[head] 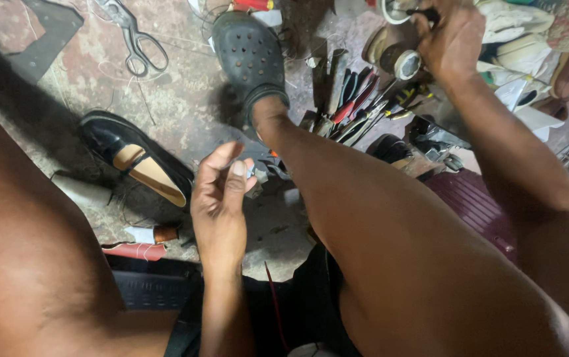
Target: The person holds a black shoe and uses a small pointed tool to scrape and clean the seam between the sole and the upper. They repeatedly rotate the shoe to access different edges and continue scraping along the perimeter.
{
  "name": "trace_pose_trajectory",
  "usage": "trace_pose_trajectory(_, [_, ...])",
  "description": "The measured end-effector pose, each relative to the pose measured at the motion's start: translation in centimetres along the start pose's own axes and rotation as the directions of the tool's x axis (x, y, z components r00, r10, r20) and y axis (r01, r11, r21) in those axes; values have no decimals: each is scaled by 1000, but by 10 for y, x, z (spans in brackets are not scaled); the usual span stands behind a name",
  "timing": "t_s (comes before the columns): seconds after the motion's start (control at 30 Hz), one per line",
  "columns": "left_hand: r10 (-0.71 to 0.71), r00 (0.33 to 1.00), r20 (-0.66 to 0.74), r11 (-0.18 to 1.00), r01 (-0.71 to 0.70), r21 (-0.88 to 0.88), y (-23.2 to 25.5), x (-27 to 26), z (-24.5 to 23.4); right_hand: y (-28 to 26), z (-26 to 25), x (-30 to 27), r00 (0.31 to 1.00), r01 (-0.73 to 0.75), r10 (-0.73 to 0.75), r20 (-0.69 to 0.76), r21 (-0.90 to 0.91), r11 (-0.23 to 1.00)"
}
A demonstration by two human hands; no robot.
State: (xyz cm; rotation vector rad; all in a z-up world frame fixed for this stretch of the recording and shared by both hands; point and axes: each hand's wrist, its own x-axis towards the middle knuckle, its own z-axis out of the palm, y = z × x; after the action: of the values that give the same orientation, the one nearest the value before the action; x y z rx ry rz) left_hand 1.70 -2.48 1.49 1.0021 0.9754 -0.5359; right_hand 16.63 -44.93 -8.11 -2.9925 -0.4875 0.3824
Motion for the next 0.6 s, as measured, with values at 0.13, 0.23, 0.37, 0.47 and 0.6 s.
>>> trace_pose_trajectory(0.13, [-12,1000,21,1000,12,28,0,1,3,7,-8,-1,992,-119,109,67,173,978])
trace_pose_trajectory(0.23, [-16,999,36,1000,15,14,0,0,3,10,-10,1,995,-68,64,73,57,996])
trace_pose_trajectory(0.37, [-22,999,40,1000,21,20,-1,-2,2,11,-4,7,992,-112,121,38,-201,973])
trace_pose_trajectory(0.47, [-27,999,37,1000,27,-5,-2,0,2,9,1,8,990,-99,110,89,-120,988])
trace_pose_trajectory(0.6, [-9,999,45,1000,9,-8,-4,1,1,10,-1,2,999,-53,53,5,-53,997])
